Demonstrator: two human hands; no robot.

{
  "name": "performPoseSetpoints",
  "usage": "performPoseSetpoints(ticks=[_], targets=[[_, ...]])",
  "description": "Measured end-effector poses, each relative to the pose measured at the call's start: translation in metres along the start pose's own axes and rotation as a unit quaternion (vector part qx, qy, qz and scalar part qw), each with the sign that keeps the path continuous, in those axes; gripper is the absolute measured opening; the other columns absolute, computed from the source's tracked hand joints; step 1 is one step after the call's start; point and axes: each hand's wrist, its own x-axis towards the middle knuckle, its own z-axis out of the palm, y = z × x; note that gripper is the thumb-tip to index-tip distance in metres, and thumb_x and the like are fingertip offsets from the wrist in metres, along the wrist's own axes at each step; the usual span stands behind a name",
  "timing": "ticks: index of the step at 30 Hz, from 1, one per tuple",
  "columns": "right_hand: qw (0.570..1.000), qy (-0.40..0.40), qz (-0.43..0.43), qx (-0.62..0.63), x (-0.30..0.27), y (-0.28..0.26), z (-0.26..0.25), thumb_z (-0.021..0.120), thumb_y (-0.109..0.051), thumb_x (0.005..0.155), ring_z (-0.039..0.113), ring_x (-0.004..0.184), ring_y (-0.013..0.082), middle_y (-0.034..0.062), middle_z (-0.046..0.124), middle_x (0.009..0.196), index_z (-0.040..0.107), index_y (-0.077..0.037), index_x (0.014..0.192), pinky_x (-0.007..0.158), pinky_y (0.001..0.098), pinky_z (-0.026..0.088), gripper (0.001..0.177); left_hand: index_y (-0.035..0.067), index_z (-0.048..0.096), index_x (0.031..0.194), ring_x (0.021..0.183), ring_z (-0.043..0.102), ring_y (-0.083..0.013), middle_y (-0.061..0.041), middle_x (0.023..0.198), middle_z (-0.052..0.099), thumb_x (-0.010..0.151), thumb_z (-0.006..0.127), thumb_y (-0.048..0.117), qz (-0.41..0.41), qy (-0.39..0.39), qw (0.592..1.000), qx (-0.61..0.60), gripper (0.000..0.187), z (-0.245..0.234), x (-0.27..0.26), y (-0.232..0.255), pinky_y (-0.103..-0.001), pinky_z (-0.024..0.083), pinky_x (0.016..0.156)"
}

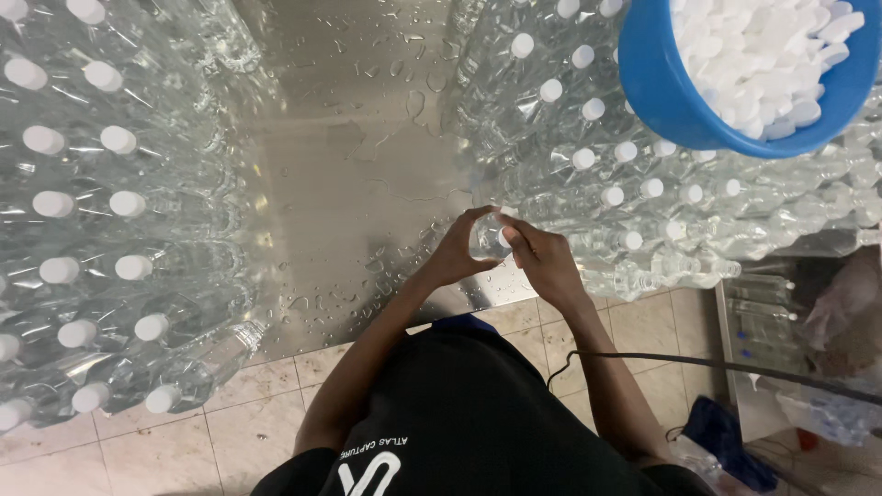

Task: The person repeatedly picks up clear plastic bottles from a large stack on a metal table and screws white caps onto them. The capped bottles are then placed back onto the table among other filled bottles.

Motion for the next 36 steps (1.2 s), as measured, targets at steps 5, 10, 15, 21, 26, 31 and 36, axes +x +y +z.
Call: performPoseSetpoints(ticks=[5,10,15,21,26,31,36], targets=[[0.995,0.01,-0.059,-0.083,-0.004,0.016,0.004,0.058,-0.031,0.116,0.071,0.062,0.0312,0.016,0.071,0.067,0.073,-0.013,0.146,0.057,0.0421,0.054,0.039,0.022,0.042,0.167,0.156,0.045,-0.0314,-0.008,0.164,0.051,0.079,0.096,0.038,0.007,-0.004,1.0,0.011,0.105,-0.004,-0.006,0.019,-0.05,0.029,0.135],[0.997,-0.028,0.024,0.064,0.004,0.021,-0.003,0.055,-0.03,0.116,0.061,0.048,0.021,0.0111,0.065,0.058,0.074,-0.01,0.142,0.048,0.0354,0.05,0.038,0.025,0.041,0.167,0.156,0.045,-0.0304,-0.007,0.163,0.051,0.08,0.097,0.037,-0.007,-0.012,1.0,0.0,0.104,-0.003,-0.008,0.015,-0.051,0.03,0.134],[0.989,-0.065,0.077,0.106,0.012,0.009,-0.008,0.054,-0.029,0.116,0.061,0.047,0.0178,0.0105,0.065,0.058,0.077,-0.012,0.136,0.041,0.0306,0.049,0.035,0.021,0.044,0.165,0.155,0.047,-0.0352,-0.011,0.161,0.053,0.08,0.097,0.033,0.012,-0.003,1.0,-0.012,0.101,-0.004,-0.009,0.015,-0.054,0.032,0.132],[0.957,-0.093,0.168,0.216,0.016,-0.003,-0.011,0.06,-0.028,0.112,0.063,0.047,0.0189,0.0167,0.068,0.064,0.074,-0.007,0.137,0.036,0.0302,0.05,0.035,0.021,0.048,0.162,0.151,0.052,-0.032,-0.009,0.156,0.057,0.078,0.099,0.037,0.037,0.017,0.999,-0.004,0.099,0.002,-0.007,-0.001,-0.05,0.036,0.13],[0.952,-0.074,0.164,0.247,0.018,0.005,-0.006,0.064,-0.027,0.11,0.064,0.049,0.0203,0.0197,0.068,0.063,0.075,-0.002,0.13,0.038,0.0282,0.05,0.034,0.019,0.049,0.161,0.15,0.052,-0.0364,-0.012,0.157,0.057,0.076,0.101,0.034,0.05,0.03,0.998,-0.009,0.101,0.004,-0.006,-0.003,-0.052,0.038,0.129],[0.961,-0.023,0.131,0.244,0.015,0.02,0.006,0.062,-0.027,0.113,0.065,0.048,0.0228,0.0207,0.066,0.061,0.074,-0.003,0.132,0.036,0.0305,0.052,0.034,0.023,0.047,0.163,0.153,0.049,-0.0353,-0.011,0.161,0.053,0.063,0.106,0.053,0.029,0.061,0.998,-0.011,0.12,0.012,0.006,-0.027,-0.052,0.036,0.132],[0.963,-0.029,0.069,0.26,0.011,0.008,-0.001,0.057,-0.028,0.115,0.072,0.062,0.0267,0.0218,0.068,0.07,0.068,0.0,0.141,0.049,0.0338,0.061,0.039,0.026,0.051,0.159,0.144,0.06,-0.039,-0.015,0.149,0.065,0.06,0.106,0.047,-0.016,0.069,0.997,0.004,0.116,0.003,0.005,-0.016,-0.054,0.044,0.128]])
